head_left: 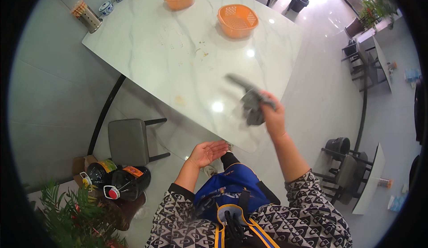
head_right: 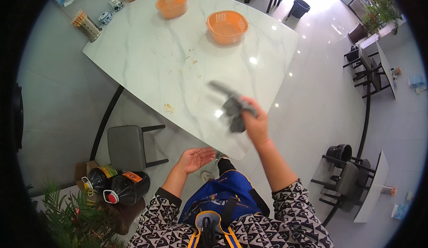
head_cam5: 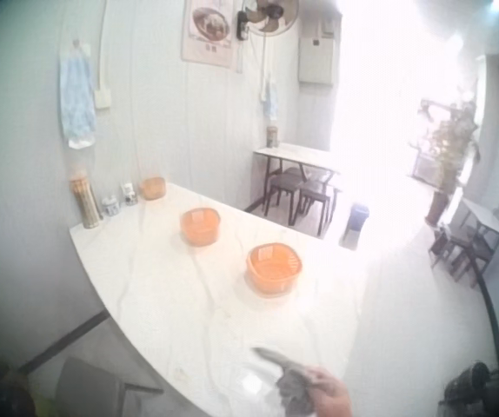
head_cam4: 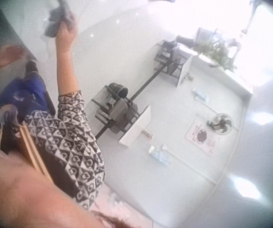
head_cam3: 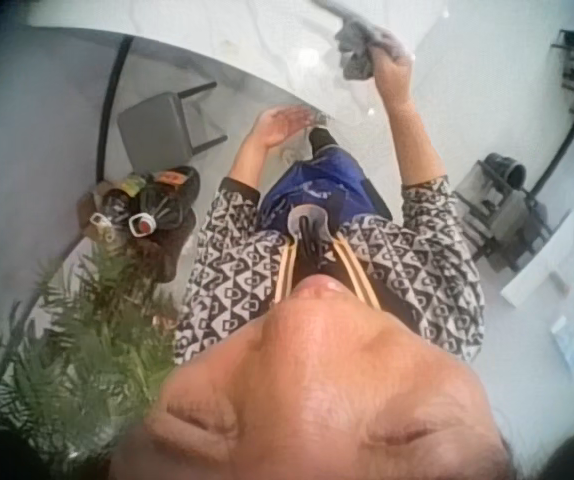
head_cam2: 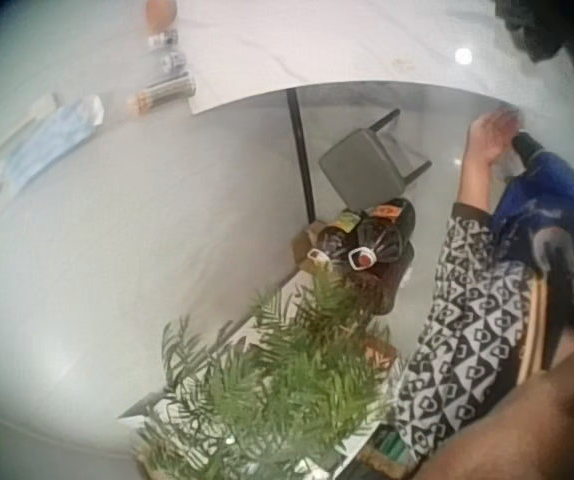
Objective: The person peels garlic cloves by hand and places them into an orange basket. They wipe the table surface with a cloth, retrieve a bag of garlic from a refrigerator, and continue peeling and sorting cloves into baskets.
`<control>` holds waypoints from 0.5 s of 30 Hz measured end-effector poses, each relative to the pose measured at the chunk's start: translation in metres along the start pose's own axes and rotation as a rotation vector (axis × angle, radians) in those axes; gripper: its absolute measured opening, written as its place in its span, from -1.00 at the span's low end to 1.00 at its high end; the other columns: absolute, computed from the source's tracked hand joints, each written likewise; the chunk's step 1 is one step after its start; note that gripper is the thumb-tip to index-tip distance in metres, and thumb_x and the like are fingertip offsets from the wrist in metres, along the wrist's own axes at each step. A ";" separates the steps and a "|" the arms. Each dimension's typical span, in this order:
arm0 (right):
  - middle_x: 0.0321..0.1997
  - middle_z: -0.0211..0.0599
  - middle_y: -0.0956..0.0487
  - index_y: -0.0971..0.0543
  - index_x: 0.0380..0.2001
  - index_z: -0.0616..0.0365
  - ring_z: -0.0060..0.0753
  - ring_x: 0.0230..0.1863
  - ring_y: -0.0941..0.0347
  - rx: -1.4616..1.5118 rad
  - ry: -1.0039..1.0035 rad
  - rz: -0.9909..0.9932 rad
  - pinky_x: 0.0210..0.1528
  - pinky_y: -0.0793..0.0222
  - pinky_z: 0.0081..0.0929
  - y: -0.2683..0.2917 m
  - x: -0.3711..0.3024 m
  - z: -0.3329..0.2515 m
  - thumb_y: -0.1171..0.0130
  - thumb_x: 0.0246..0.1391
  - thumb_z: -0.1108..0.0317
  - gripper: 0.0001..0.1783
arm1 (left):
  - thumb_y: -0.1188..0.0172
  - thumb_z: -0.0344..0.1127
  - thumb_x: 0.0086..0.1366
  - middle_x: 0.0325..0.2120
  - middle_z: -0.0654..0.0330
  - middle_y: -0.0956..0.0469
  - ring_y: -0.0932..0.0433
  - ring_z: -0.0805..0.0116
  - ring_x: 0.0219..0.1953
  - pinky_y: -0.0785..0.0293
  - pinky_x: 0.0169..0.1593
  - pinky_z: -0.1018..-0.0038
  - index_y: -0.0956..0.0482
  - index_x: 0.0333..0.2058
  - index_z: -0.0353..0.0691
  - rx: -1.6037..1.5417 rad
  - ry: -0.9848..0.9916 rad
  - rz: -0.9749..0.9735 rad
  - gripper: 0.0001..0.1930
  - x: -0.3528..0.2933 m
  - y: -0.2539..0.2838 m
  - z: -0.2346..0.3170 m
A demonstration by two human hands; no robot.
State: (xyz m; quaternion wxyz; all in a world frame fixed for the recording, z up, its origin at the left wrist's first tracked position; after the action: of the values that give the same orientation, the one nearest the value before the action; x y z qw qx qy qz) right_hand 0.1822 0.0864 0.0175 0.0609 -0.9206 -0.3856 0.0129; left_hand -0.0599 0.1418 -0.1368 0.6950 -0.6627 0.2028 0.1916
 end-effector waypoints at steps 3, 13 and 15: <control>-0.15 -0.30 -0.54 -0.48 -0.07 0.35 -0.54 -0.15 -0.44 -0.043 -0.009 0.164 -0.09 -0.36 -0.57 0.017 0.056 0.007 0.05 0.10 0.53 -0.69 | 0.15 -0.33 0.28 0.00 -0.26 -0.39 -0.39 -0.08 0.08 -0.34 0.18 0.22 -0.26 0.04 -0.62 -0.019 -0.060 0.085 -0.54 -0.006 0.010 0.022; 0.17 -0.19 -0.37 -0.45 0.00 0.07 -0.13 0.18 -0.27 -0.793 0.574 -0.340 0.22 -0.17 -0.26 -0.128 0.238 0.046 -0.06 -0.19 0.59 -0.44 | 0.20 -0.13 0.33 -0.02 -0.23 -0.42 -0.37 -0.12 0.09 -0.24 0.21 0.07 -0.33 0.01 -0.54 -0.251 -0.253 0.103 -0.48 -0.027 0.044 0.104; 0.22 -0.22 -0.33 -0.41 0.05 0.06 -0.14 0.24 -0.20 -0.910 0.500 -0.325 0.29 -0.08 -0.26 -0.144 0.254 0.064 -0.06 -0.20 0.59 -0.39 | 0.22 -0.04 0.32 -0.03 -0.23 -0.42 -0.38 -0.13 0.08 -0.22 0.20 0.04 -0.33 0.02 -0.52 -0.337 -0.269 0.090 -0.43 -0.026 0.042 0.115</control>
State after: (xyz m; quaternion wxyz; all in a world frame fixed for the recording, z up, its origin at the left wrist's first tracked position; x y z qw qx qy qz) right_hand 0.2538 0.3740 -0.0229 -0.2526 -0.7575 -0.4635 -0.3842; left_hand -0.1011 0.2590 -0.1533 0.5859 -0.7282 0.1026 0.3405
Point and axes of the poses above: each hand's wrist, its own x-axis towards the middle knuckle, its own y-axis out of the back of the hand, z = x × y, the point moved 5 cm from there along x, towards the middle knuckle
